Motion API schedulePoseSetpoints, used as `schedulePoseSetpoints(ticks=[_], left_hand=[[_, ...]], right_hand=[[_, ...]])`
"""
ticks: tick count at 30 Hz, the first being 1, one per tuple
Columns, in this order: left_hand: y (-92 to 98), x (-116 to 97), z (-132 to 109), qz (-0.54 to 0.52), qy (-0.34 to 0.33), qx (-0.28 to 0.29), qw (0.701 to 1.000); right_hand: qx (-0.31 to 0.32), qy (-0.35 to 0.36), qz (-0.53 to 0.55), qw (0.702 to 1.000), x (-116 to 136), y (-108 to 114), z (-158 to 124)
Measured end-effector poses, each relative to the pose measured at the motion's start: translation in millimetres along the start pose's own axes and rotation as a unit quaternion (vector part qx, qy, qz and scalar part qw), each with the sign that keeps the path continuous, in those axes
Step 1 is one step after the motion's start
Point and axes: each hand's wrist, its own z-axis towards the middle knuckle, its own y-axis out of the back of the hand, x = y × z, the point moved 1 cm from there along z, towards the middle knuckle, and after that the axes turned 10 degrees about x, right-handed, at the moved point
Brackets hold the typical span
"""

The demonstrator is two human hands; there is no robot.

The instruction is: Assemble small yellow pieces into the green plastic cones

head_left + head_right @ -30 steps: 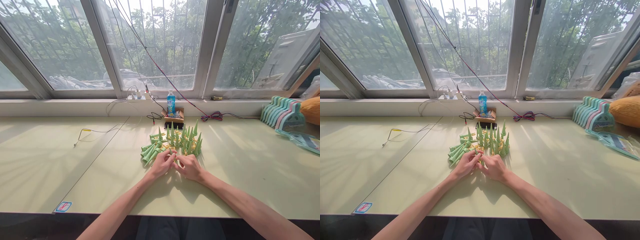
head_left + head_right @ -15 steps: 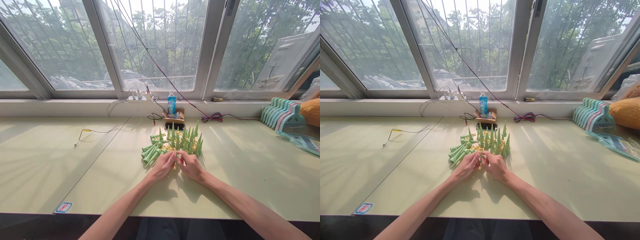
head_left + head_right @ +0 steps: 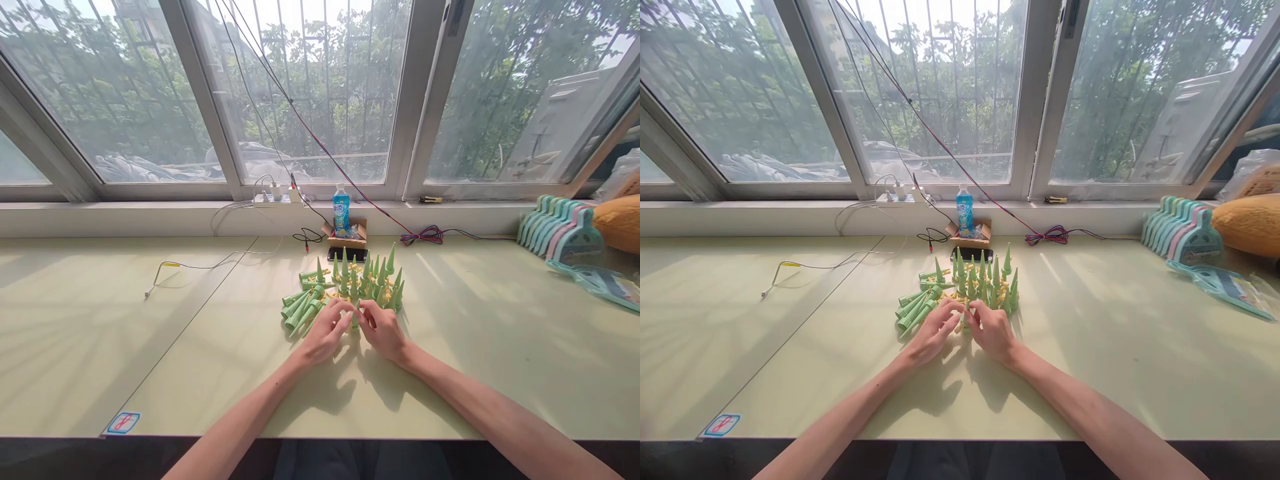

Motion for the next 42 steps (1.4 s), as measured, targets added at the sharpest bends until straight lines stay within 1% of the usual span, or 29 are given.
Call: schedulePoseSetpoints(ticks=[3, 6, 10, 16, 18, 20, 22, 23, 26, 28, 30, 33, 36, 39, 42], left_hand=[[-1.9, 3, -1, 0.023, 0.007, 0.01, 1.0], [-4.4, 9, 0, 0.059, 0.019, -0.003, 0.998], [-6.2, 17, 1, 0.117, 0.007, -0.035, 0.993], [-5.9, 19, 1, 0.143, -0.001, -0.047, 0.989], [-4.9, 19, 1, 0.141, 0.001, -0.069, 0.988], [-2.7, 19, 1, 0.128, 0.009, -0.106, 0.986], [0.8, 19, 3, 0.102, 0.022, -0.145, 0.984], [3.1, 18, 4, 0.088, 0.028, -0.166, 0.982], [12.0, 12, 11, 0.073, 0.03, -0.218, 0.973], [18.2, 5, 18, 0.082, 0.022, -0.232, 0.969], [23.7, -2, 27, 0.086, 0.017, -0.245, 0.965], [28.2, -15, 43, 0.106, 0.006, -0.256, 0.961], [28.3, -23, 59, 0.138, -0.006, -0.272, 0.952], [25.6, -22, 71, 0.169, -0.009, -0.267, 0.949], [23.1, -15, 76, 0.188, -0.001, -0.266, 0.945]], right_hand=[[-0.026, -0.003, -0.003, 1.0, 0, 1, 1], [-0.036, -0.009, -0.007, 0.999, 0, 1, 2], [-0.027, -0.012, -0.002, 1.0, 0, -1, 1], [-0.012, -0.031, -0.003, 0.999, -2, -1, 2], [-0.023, -0.04, -0.003, 0.999, -3, 0, 2], [-0.039, -0.046, -0.001, 0.998, -2, -1, 2], [-0.039, -0.045, 0.001, 0.998, 0, -3, 2], [-0.033, -0.042, 0.001, 0.999, 1, -4, 2], [0.05, 0.003, -0.003, 0.999, 7, -10, 1], [0.11, 0.04, -0.014, 0.993, 11, -13, 0], [0.144, 0.062, -0.025, 0.987, 13, -14, 0], [0.172, 0.07, -0.027, 0.982, 14, -14, -1], [0.196, 0.075, -0.029, 0.977, 14, -14, 0], [0.206, 0.078, -0.032, 0.975, 14, -15, 1], [0.202, 0.084, -0.03, 0.975, 12, -16, 1]])
